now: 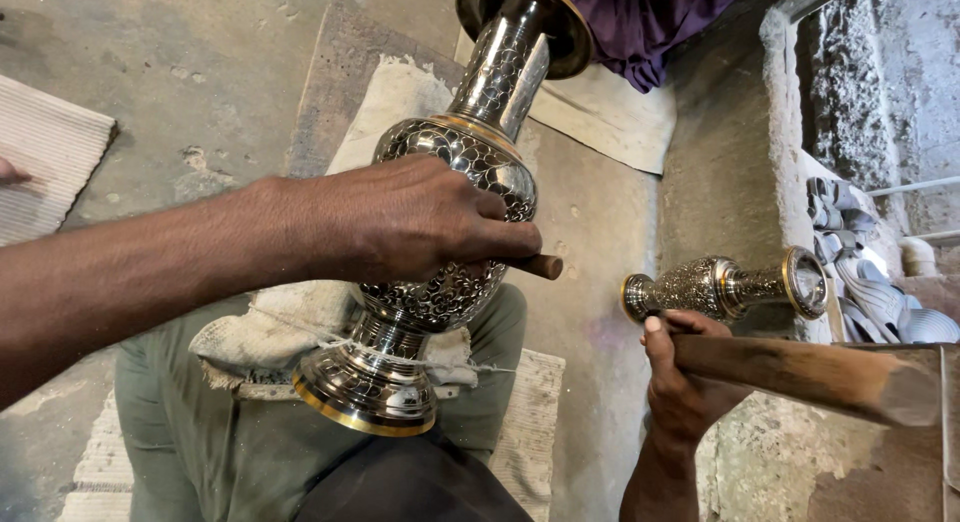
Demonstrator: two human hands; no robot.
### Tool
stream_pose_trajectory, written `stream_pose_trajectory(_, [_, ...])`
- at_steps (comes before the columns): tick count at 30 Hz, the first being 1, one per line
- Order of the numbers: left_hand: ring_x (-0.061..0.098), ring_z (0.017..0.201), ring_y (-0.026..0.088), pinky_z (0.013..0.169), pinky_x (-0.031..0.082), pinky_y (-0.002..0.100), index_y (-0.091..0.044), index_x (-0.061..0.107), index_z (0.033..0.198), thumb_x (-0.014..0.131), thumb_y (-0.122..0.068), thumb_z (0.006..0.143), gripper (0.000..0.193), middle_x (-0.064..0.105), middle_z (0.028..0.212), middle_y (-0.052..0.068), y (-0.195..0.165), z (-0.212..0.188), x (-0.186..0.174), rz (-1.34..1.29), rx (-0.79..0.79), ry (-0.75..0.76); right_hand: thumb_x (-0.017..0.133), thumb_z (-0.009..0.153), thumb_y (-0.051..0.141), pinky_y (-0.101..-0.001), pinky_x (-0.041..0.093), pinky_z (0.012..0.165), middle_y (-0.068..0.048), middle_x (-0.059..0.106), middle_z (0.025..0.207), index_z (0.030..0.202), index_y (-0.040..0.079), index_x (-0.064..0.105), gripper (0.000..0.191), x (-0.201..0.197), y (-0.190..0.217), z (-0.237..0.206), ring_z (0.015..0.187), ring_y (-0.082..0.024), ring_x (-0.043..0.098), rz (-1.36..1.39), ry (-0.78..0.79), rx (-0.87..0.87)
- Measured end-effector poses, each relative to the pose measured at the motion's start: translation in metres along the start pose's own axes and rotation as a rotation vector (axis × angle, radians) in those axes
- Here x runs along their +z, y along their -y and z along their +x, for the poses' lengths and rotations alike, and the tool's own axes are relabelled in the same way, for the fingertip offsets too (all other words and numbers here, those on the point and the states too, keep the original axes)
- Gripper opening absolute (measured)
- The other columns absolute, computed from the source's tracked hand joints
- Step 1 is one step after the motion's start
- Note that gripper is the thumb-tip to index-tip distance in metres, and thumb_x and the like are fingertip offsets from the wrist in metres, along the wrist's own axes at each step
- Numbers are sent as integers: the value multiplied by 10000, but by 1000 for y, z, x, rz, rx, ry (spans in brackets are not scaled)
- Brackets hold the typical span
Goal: The person sits on the floor with an ornate metal vase braced between the legs and holds a small punch against its surface, striking the punch with a wooden mallet to work the patterned body. Near the end the person sets the mallet aside and rubs the vase with a handheld stone.
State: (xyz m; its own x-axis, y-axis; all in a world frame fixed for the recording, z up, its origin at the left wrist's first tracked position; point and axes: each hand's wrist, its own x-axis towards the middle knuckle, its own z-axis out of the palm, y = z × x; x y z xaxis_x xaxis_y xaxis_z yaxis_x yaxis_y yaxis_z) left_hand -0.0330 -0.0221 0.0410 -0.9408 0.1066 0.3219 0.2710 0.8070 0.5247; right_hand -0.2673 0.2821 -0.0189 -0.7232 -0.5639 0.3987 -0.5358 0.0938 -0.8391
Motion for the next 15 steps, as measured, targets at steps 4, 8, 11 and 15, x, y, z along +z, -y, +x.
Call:
stream_pose_trajectory(4, [739,685,244,507,600,432,-279,543,1405,604,-221,950,463,709,818,89,0,-1,2,32,0,17,771,893,-54,-259,575,706,-67,687,928,1105,-6,664,242,2,-9,6,770,-140,674,150,47,-125])
stream_pose_trajectory(8, [743,688,241,480,615,409,-254,547,1414,570,-228,984,431,699,843,106,1,1,4,23,-33,34,805,880,-41,-244,578,703,-93,698,961,1148,-43,670,300,0,-9,20,791,-141,686,-418,186,-456])
stream_pose_trajectory(11, [741,696,257,490,616,421,-220,546,1401,583,-227,965,438,697,838,119,2,4,5,62,-25,29,799,905,-9,-260,556,680,-78,689,913,1106,-18,685,231,4,-4,19,763,-143,675,-264,148,-283])
stream_pose_trajectory(15, [739,704,276,523,604,453,-187,553,1323,600,-218,973,354,701,837,114,3,3,5,88,-14,18,788,851,22,-307,567,744,-97,715,931,1041,-13,690,217,8,0,16,821,-190,715,-600,210,-496])
